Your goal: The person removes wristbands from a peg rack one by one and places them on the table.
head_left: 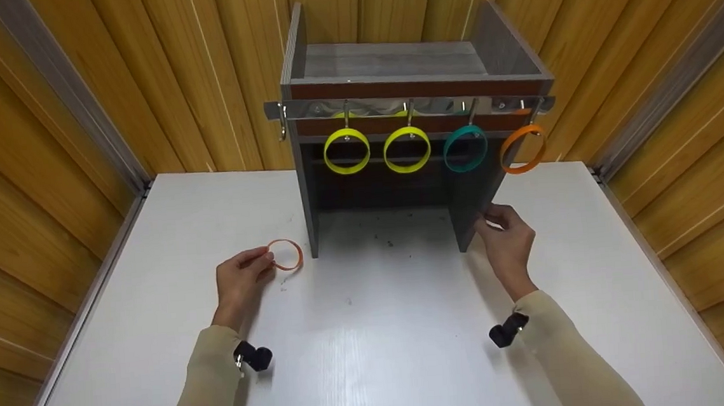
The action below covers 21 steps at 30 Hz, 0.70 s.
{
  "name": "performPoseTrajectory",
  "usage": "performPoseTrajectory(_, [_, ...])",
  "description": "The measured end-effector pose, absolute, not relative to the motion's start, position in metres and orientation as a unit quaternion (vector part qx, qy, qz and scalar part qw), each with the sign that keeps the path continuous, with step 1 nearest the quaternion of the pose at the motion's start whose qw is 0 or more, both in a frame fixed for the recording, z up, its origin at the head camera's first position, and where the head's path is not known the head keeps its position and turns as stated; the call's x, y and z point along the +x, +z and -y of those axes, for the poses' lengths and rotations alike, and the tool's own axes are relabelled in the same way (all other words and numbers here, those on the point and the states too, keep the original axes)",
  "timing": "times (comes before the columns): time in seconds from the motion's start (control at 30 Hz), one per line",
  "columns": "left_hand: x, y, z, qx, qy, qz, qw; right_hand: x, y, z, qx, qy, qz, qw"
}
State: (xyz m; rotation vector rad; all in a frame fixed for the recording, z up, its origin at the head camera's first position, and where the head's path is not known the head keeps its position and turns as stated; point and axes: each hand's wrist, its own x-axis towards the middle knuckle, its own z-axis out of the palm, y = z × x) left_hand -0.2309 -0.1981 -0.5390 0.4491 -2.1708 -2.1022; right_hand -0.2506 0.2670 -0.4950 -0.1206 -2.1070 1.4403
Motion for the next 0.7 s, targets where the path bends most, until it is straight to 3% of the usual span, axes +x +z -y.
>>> performPoseTrajectory(0.4, [-0.2322,-0.5454,0.1947,0.162,-0.692,0.704,0.018,-0.2480,-0.4957,-0.2686,-0.045,0.537,0.793,0.284])
performPoseTrajectory(0.7, [-0.2303,-0.5489,0.1942,0.157,-0.638,0.752,0.054,-0.2486,-0.4951,-0.2677,-0.048,0.538,0.793,0.283])
